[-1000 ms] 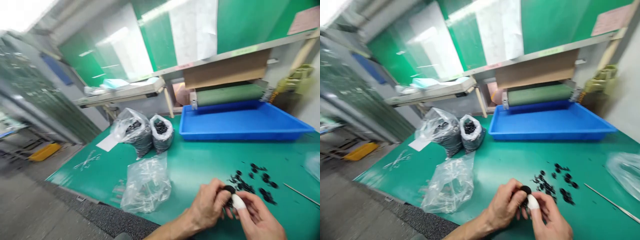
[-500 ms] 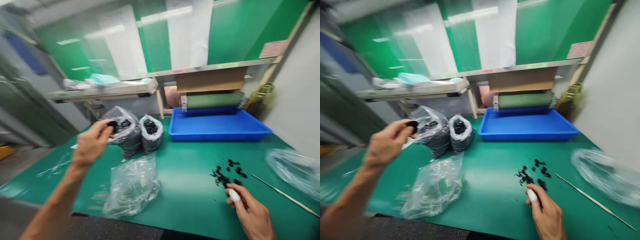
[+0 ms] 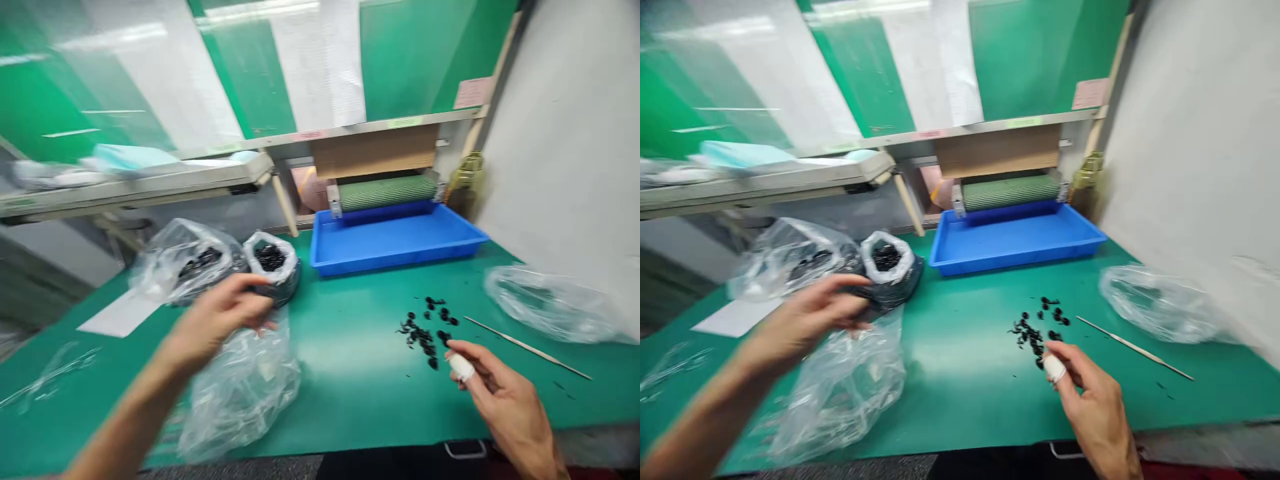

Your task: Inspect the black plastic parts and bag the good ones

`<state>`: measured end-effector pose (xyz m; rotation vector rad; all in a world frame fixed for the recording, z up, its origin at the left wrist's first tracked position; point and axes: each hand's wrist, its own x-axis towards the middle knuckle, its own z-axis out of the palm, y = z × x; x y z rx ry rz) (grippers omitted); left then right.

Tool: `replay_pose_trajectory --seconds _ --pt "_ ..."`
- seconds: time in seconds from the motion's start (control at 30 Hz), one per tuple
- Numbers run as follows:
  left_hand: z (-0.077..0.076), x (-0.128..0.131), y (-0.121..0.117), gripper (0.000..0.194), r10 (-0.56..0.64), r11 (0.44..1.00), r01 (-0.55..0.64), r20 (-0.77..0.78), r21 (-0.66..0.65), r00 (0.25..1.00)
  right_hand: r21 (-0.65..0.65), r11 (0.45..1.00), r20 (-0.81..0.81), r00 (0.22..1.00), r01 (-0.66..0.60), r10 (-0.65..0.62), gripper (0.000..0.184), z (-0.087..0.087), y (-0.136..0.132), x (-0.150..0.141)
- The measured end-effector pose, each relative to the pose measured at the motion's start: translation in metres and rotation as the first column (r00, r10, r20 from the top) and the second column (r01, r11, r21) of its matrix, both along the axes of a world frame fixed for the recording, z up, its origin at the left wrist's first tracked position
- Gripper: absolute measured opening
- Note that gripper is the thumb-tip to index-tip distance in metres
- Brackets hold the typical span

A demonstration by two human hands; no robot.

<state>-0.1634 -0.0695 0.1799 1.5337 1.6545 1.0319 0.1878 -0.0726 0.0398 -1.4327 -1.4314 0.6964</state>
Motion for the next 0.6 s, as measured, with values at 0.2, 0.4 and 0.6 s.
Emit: replay_pose_trajectory --seconds 0.2,0.4,0.6 --pt "-0.062 0.094 -0.006 0.030 -0.244 0.927 0.349 0.491 -0.135 0.837 0.085 0.923 -0.151 0.911 -0.376 0.384 0.027 0.026 -0.012 -0.095" --pt "-0.075 0.107 -0.003 0.032 -0.265 0.907 0.399 0.561 -0.131 0.785 0.097 0.952 -0.098 0.949 -0.292 0.301 0.037 0.016 -0.010 -0.092" --pt "-0.081 0.104 -0.002 0.036 -0.229 0.905 0.395 0.604 -0.156 0.764 0.062 0.937 -0.081 0.934 -0.344 0.348 0.039 0.009 -0.012 -0.084"
